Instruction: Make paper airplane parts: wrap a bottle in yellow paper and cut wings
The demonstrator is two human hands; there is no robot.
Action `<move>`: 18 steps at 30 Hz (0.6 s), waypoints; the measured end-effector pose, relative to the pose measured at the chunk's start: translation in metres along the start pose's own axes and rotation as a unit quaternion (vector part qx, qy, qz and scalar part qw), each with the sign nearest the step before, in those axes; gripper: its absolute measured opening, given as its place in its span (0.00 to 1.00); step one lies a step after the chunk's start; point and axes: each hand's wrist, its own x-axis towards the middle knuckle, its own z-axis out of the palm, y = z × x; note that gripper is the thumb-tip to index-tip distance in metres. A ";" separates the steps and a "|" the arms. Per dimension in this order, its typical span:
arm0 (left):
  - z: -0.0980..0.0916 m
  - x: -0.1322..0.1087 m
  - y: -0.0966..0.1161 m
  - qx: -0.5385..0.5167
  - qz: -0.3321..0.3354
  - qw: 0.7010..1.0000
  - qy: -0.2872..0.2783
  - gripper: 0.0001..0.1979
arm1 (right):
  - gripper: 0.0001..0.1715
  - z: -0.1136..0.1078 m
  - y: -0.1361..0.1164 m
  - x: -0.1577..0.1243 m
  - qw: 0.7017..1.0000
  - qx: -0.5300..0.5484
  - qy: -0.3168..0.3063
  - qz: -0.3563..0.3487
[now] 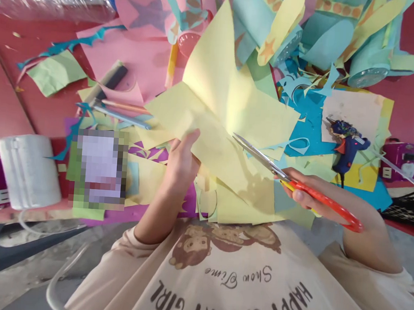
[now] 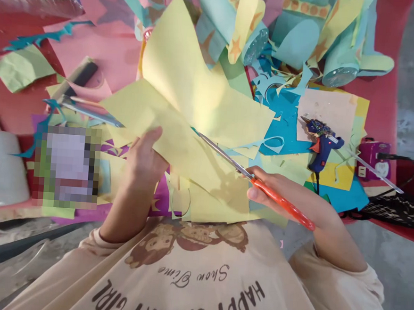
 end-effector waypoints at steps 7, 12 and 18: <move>0.007 -0.014 -0.011 -0.018 -0.028 0.999 -0.006 0.10 | 0.22 0.001 -0.007 0.010 1.000 0.015 -0.023 -0.011; 0.000 -0.016 -0.023 0.033 0.003 0.999 -0.012 0.10 | 0.21 0.008 -0.007 0.016 1.000 0.026 0.009 -0.005; 0.009 -0.024 -0.024 0.030 -0.068 0.997 -0.018 0.09 | 0.24 0.015 -0.005 0.025 0.997 0.080 0.007 -0.018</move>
